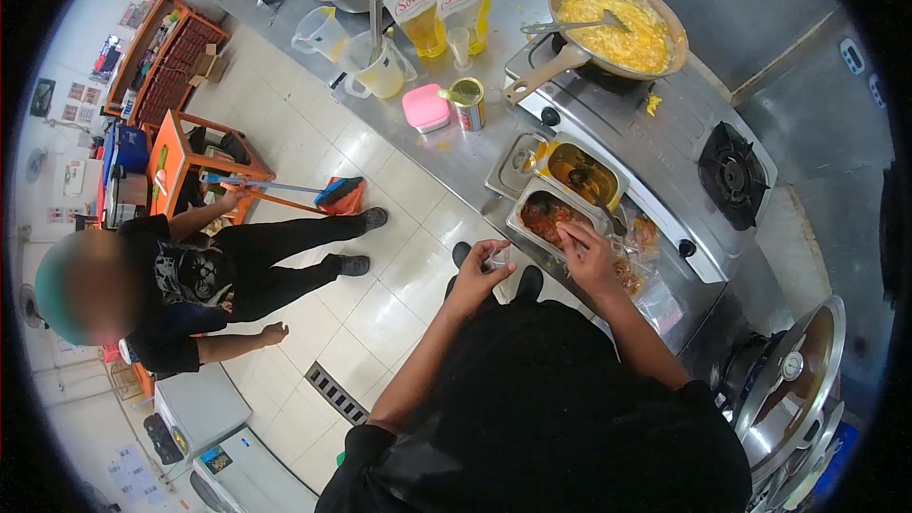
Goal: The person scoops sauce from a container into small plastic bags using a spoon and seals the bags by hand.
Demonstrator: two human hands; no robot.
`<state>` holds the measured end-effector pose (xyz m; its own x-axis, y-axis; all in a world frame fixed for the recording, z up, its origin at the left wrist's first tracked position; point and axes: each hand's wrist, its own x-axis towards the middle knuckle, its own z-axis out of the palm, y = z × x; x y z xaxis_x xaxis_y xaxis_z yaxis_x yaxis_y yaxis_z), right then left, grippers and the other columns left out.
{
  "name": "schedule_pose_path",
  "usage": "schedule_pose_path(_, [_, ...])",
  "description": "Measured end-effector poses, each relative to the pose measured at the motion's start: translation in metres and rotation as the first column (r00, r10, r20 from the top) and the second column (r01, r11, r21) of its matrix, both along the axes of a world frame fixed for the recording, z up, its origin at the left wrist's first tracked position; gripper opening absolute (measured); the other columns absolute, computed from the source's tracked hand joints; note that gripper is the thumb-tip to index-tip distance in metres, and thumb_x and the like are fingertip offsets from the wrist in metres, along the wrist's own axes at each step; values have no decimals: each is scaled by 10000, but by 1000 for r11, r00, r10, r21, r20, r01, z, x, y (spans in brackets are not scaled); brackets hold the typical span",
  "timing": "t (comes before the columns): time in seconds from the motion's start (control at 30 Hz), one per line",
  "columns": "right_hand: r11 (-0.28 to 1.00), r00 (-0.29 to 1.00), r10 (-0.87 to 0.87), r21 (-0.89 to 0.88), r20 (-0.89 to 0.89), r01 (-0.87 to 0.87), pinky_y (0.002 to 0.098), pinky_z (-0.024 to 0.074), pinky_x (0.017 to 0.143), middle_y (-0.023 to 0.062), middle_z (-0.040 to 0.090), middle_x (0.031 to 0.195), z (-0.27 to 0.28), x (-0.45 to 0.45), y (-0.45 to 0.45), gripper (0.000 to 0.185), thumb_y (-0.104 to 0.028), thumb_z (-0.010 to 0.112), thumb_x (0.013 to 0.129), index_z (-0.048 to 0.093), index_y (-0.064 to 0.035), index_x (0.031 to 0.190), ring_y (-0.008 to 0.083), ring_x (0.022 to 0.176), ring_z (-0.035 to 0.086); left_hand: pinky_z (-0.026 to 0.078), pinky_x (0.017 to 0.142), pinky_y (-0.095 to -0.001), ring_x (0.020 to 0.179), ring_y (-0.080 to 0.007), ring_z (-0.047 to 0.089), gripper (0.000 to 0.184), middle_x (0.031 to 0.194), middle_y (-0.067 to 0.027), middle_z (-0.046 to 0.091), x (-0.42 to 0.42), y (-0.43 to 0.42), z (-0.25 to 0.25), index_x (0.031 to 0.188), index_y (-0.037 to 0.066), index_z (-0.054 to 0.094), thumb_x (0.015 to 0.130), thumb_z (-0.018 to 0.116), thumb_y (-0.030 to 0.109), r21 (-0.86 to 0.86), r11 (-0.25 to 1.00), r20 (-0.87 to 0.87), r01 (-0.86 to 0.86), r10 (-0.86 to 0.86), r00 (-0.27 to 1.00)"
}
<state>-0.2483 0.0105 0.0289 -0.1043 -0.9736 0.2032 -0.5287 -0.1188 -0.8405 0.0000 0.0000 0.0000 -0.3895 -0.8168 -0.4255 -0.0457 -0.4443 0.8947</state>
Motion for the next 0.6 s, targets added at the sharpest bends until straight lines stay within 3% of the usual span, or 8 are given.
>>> schedule_pose_path(0.1, [999,999,36,-36,-30,-37,377,546,861,171,729,987,-5,-5,2,136,-97,647,944,714,-7,1020,297,948,707,329,1118,-359,1368,-201,433,535,1422,-112,532,-14,4,3,1314,23,488,897,761,218,24,999,-51,-42,43,998])
schedule_pose_path(0.2, [999,995,32,-43,98,-28,368,550,803,165,726,979,-11,0,5,147,-108,649,947,702,18,1002,295,906,708,335,1117,-363,1370,-204,432,514,1427,-113,529,-10,2,6,1313,28,492,901,751,192,17,998,-92,-53,54,994])
schedule_pose_path(0.27, [970,888,-162,236,430,62,337,535,812,130,732,938,-8,4,8,173,-106,604,992,686,39,1039,200,869,690,325,1129,-367,1376,-210,425,488,1445,-120,514,-12,2,7,1309,29,496,909,734,174,72,997,-177,-41,53,983])
schedule_pose_path(0.3, [970,889,-162,234,427,65,337,535,812,130,732,938,-11,4,7,173,-106,604,992,686,39,1039,200,869,690,325,1129,-367,1376,-210,425,488,1445,-120,514,-12,2,6,1309,29,496,909,734,174,70,997,-181,-39,51,982])
schedule_pose_path(0.4, [978,906,-201,128,371,165,322,529,801,122,730,885,-22,4,3,206,-142,579,1017,678,37,1045,169,873,682,376,1104,-394,1312,-229,471,547,1477,-112,474,-12,2,2,1362,8,458,925,715,213,94,995,-220,-29,49,974])
schedule_pose_path(0.47, [998,997,-56,-5,59,56,352,556,816,158,733,905,-24,2,1,203,-156,591,997,678,27,980,236,855,717,393,1090,-392,1310,-228,473,535,1483,-108,469,-12,2,-2,1364,14,448,935,701,210,66,998,-210,-21,35,977])
schedule_pose_path(0.6, [991,997,22,-127,-79,-32,361,550,782,151,739,877,-14,13,0,214,-169,559,1012,686,1,984,208,834,722,397,1085,-387,1310,-227,470,523,1475,-104,468,-19,5,-5,1366,24,445,941,691,202,62,998,-255,-2,18,967])
